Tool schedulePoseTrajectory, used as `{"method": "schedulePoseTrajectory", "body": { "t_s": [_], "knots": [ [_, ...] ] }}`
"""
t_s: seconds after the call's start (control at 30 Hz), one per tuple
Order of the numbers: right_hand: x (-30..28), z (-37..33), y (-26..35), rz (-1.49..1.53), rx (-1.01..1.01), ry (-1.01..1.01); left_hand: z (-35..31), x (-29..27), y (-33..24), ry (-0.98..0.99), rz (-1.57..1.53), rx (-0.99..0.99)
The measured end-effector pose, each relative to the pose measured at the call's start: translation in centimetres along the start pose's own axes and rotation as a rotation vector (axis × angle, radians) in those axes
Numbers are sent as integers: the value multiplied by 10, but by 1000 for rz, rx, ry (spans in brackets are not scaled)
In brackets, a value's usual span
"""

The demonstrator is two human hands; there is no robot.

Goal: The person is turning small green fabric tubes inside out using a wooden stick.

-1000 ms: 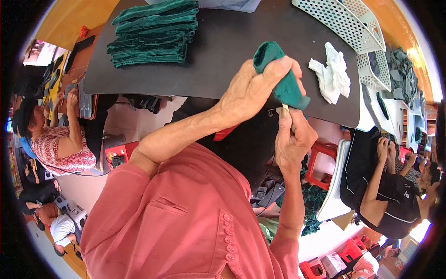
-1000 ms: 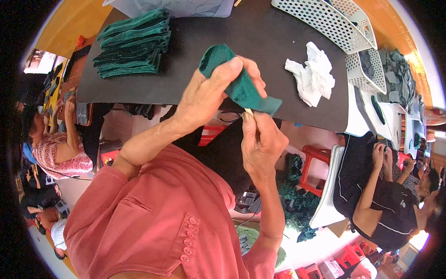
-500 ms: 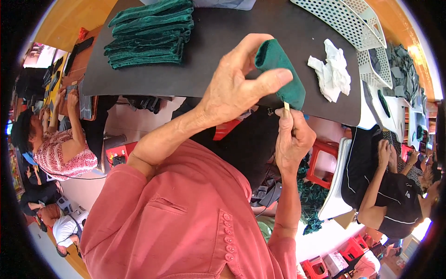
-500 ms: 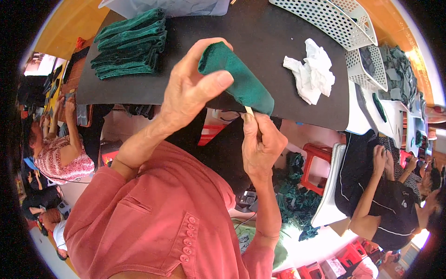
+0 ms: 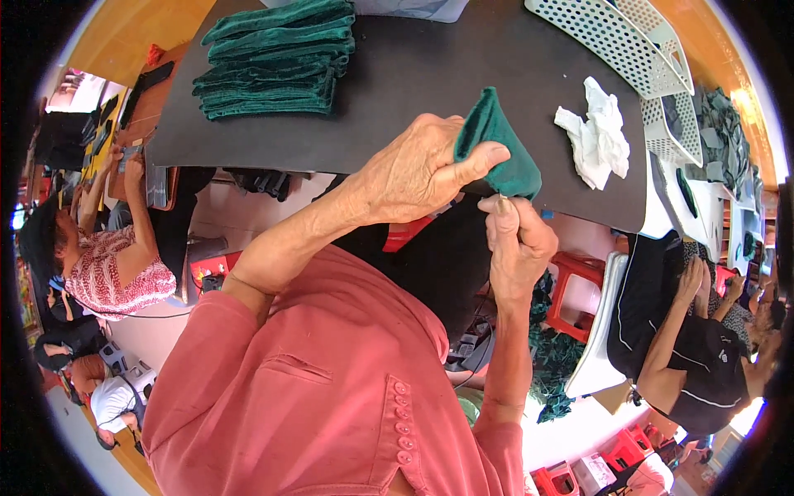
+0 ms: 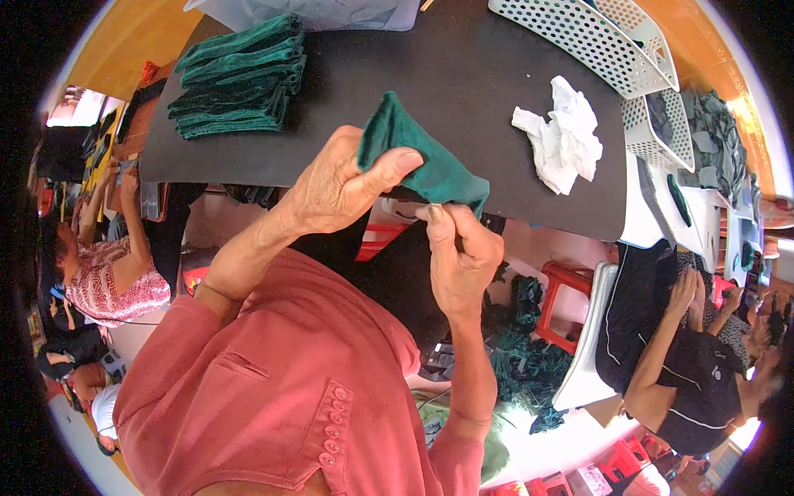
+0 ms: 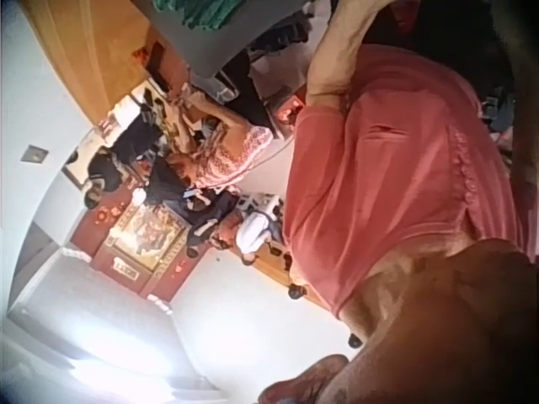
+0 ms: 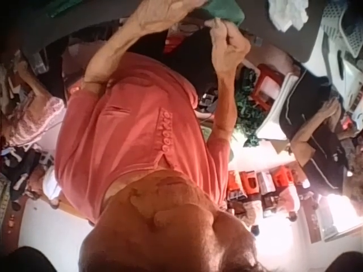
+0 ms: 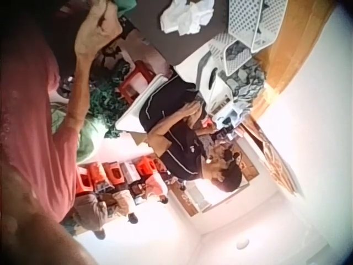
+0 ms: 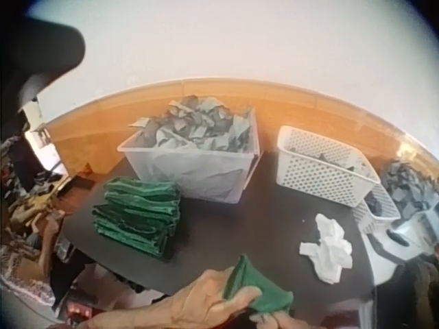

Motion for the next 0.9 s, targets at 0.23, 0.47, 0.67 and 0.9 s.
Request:
{"method": "schedulePoseTrajectory", "body": {
  "t_s": [0.23, 0.47, 0.67, 0.9],
  "knots": [
    [-1, -3, -10, -244, -259, -78, -3, 2, -5, 142, -294, -546],
    [-9, 5, -9, -342, -293, -205, -3, 8, 1, 226, -274, -504],
    [-7, -1, -14, 72, 58, 56, -4, 3, -2, 219, -208, -536],
    [-6, -8, -18, 307, 198, 150, 2, -1, 12, -89, -707, -259]
  ]
}}
Point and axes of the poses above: each hand's wrist, its own z-axis towards the middle knuckle, its own x-axis out of the palm, y = z × x, the point moved 2 cm from there along z, towards the middle knuckle, and after that the axes turned 2 degrees about -x, right-handed, at the moved point
